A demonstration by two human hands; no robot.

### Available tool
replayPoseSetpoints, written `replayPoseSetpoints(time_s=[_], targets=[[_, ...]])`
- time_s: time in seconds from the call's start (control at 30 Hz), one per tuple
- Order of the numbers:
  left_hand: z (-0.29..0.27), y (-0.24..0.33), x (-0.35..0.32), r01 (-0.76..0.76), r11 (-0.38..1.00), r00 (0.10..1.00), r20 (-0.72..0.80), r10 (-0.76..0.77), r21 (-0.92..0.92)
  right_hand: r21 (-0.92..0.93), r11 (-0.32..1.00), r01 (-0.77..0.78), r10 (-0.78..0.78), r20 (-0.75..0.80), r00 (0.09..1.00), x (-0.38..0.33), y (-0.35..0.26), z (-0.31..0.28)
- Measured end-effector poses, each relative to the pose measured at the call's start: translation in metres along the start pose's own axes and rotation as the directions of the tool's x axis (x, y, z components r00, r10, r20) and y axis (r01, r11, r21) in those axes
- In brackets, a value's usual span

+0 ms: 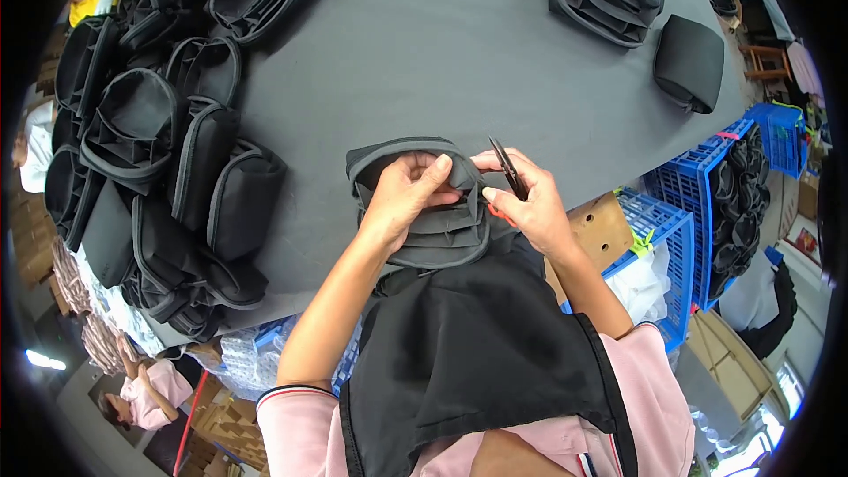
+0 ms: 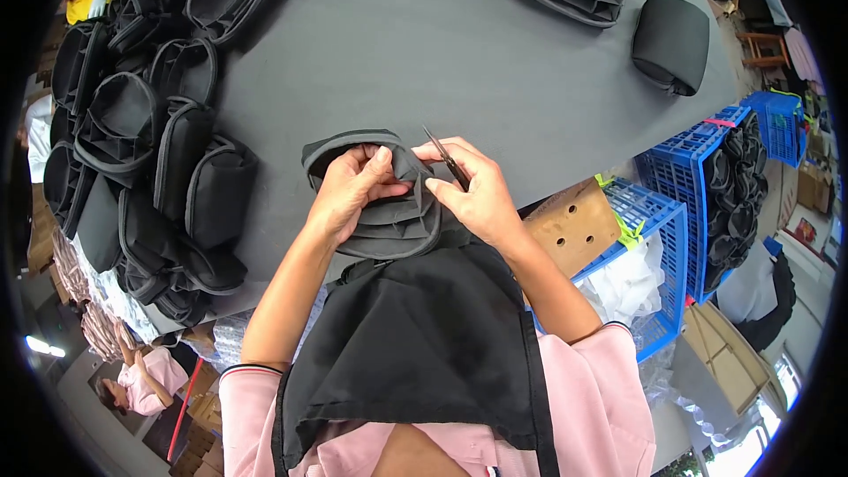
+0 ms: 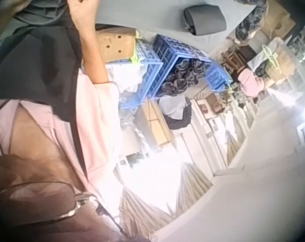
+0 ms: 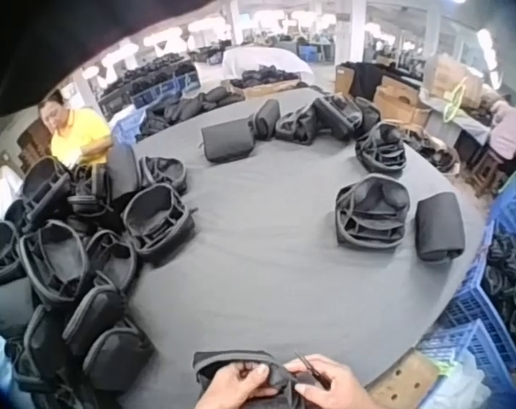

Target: Trim excess thread or material from black fabric pouches using small snips.

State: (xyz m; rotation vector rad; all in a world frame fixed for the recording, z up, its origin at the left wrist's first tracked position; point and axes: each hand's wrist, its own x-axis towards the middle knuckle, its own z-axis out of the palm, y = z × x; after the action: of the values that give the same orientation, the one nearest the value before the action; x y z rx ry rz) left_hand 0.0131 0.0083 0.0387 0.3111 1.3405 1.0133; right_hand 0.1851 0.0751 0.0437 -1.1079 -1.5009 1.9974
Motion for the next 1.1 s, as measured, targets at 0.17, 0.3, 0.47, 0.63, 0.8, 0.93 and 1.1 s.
replayPoseSetpoints(time_s=[0.17, 0.3, 0.47, 0.63, 0.8, 0.93, 1.1], targets=[[0.009, -0.002, 0.004, -0.006, 0.986, 0.991, -0.128, 0.027, 0.167, 0.026, 0.999, 0.02, -0.02, -0.007, 1.0, -0.004, 0.011, 0.0], [0.017, -0.01, 0.015, -0.022, 0.877, 0.933, -0.305, 0.19, 0.48, 0.051, 0.999, 0.012, -0.014, 0.026, 1.0, 0.003, 0.018, -0.001], [0.014, -0.02, 0.022, -0.077, 0.894, 0.933, -0.284, 0.22, 0.441, 0.094, 0.987, -0.133, 0.122, 0.11, 0.986, 0.005, 0.016, -0.007], [0.017, -0.016, 0.022, -0.058, 0.951, 0.955, -0.259, 0.142, 0.305, -0.137, 0.989, 0.057, -0.083, -0.193, 0.978, -0.015, 0.019, -0.008], [0.014, -0.021, 0.024, -0.099, 0.948, 0.947, -0.264, 0.183, 0.302, -0.583, 0.79, 0.193, -0.281, -0.064, 0.958, -0.022, 0.009, -0.019], [0.018, -0.018, 0.025, -0.059, 0.944, 0.95, -0.271, 0.153, 0.324, -0.611, 0.741, 0.279, -0.328, 0.034, 0.944, -0.016, 0.011, -0.022], [0.017, -0.019, 0.024, -0.064, 0.934, 0.947, -0.274, 0.168, 0.352, -0.717, 0.556, 0.42, -0.482, 0.134, 0.866, -0.008, 0.008, -0.02]])
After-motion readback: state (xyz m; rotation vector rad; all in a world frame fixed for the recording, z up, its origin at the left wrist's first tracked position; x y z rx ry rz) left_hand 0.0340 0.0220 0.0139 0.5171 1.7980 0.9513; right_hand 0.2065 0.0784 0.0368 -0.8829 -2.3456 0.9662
